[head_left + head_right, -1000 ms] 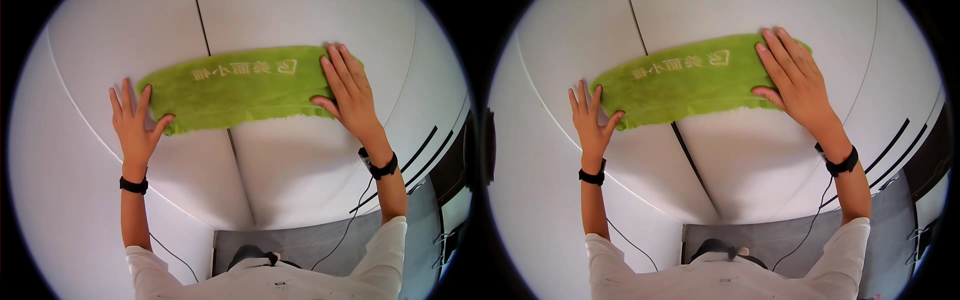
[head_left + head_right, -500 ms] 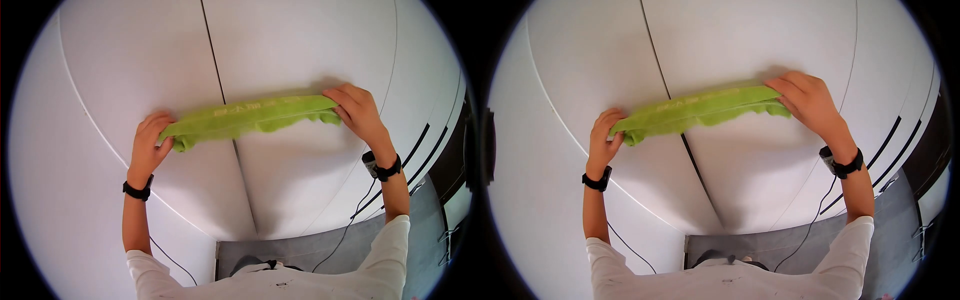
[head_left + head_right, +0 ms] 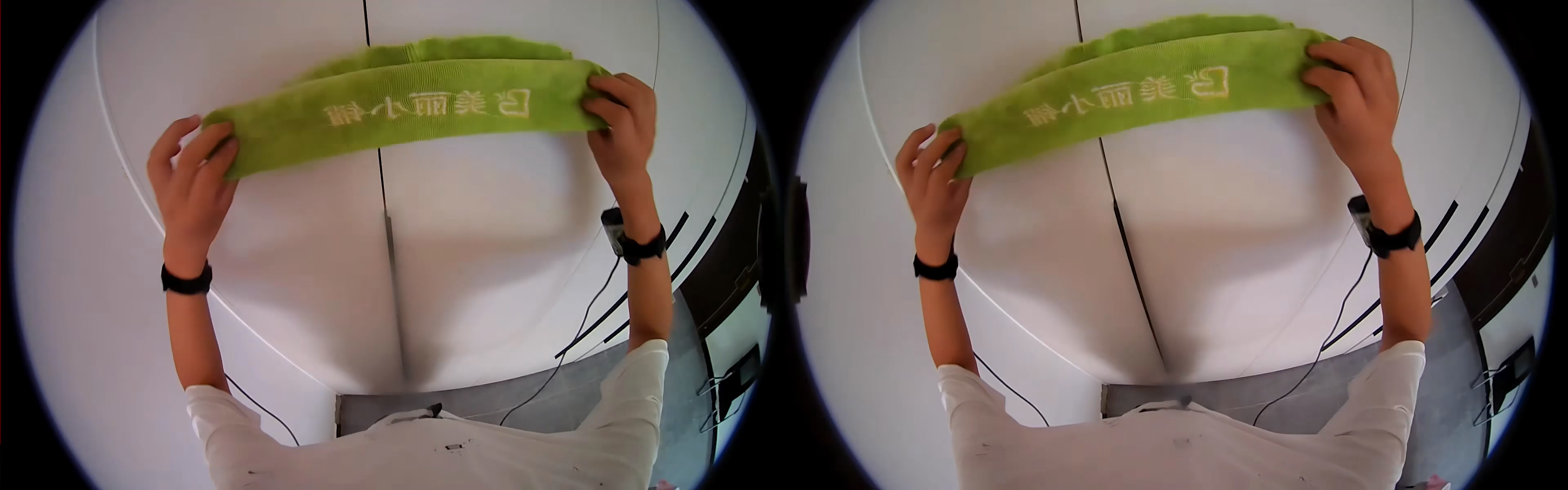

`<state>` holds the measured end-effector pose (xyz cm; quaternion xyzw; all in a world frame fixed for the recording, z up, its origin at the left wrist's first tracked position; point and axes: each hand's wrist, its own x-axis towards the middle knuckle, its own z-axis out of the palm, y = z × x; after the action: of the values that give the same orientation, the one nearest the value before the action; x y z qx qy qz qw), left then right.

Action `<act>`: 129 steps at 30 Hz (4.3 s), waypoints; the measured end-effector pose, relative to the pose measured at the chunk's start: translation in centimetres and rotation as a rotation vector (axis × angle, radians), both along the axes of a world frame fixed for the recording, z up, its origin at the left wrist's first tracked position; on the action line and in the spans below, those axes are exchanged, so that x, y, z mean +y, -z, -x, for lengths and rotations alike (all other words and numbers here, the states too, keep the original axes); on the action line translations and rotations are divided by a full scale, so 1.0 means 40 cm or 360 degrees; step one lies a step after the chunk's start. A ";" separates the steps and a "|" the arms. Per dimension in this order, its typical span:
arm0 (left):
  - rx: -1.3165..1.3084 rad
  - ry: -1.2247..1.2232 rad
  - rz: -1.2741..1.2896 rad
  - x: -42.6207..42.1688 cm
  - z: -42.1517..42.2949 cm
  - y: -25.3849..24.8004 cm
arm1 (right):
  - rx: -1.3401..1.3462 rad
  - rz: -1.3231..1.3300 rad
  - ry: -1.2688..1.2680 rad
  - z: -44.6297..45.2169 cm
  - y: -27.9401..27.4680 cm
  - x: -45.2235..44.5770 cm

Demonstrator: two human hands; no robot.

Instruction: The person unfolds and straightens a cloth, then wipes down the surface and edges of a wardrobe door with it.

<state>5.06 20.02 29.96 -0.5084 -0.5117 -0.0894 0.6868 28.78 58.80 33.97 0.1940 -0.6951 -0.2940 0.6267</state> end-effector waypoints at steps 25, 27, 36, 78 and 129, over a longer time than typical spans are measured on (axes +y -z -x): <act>-0.0642 0.0018 0.0032 0.107 -0.012 0.027 | -0.0238 0.0578 0.0215 0.013 0.045 -0.064; -0.0705 0.0075 0.0117 0.099 0.003 0.035 | -0.0316 0.0584 0.0215 0.011 0.043 -0.065; -0.1552 0.0526 0.0259 0.021 0.037 0.045 | -0.0570 0.0797 0.0191 -0.001 0.025 -0.082; -0.1102 -0.0321 -0.0416 0.289 -0.117 0.210 | 0.0056 0.1113 0.0557 0.113 0.192 -0.113; -0.0557 -0.0586 -0.0237 0.097 0.003 0.109 | 0.0134 0.0537 0.0703 0.082 0.140 -0.055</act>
<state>4.92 23.92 25.59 -0.3317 -0.6986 -0.0869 0.6280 25.48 56.59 28.36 -0.0817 -0.7330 -0.3113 0.5992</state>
